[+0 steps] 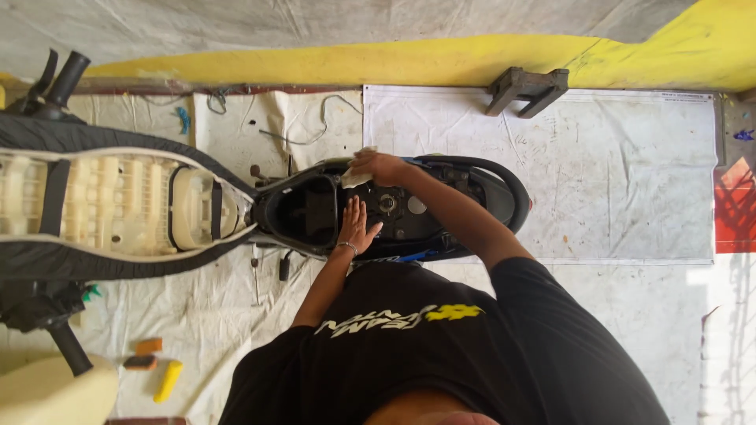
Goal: The person wipes the interior of a motorcycle's open storage compartment using a white cloth. They systematically clean the inner surfaces and edges of the compartment while standing in a workshop environment.
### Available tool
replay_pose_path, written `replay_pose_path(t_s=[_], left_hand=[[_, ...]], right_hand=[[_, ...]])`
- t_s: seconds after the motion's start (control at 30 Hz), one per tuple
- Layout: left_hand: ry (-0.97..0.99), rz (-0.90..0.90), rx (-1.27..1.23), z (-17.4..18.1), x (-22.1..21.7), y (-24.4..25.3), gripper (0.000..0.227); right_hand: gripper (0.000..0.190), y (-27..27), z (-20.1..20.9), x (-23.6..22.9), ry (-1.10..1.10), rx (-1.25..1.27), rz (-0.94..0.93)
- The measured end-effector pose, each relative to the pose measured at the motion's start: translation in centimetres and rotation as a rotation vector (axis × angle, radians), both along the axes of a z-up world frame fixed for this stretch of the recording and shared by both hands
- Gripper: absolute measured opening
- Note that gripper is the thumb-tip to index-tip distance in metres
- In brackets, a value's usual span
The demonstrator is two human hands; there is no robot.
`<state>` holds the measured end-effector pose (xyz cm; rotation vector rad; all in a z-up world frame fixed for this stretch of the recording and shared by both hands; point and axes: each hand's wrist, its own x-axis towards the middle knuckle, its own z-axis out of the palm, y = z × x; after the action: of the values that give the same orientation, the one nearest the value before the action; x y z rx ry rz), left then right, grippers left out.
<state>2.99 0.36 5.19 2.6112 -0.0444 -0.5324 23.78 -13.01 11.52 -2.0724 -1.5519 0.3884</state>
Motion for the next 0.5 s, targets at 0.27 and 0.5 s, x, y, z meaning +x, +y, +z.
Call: replay_pose_path(t_s=[0.27, 0.5], left_hand=[[0.035, 0.026, -0.051, -1.1, -1.2, 0.0, 0.097], [-0.004, -0.014, -0.026, -1.5, -1.0, -0.3, 0.098]], right_hand=[[0.064, -1.4, -7.1, -1.9, -0.109, -0.348, 0.26], [0.06, -14.3, -4.1, -2.9, -0.108, -0.273, 0.076]])
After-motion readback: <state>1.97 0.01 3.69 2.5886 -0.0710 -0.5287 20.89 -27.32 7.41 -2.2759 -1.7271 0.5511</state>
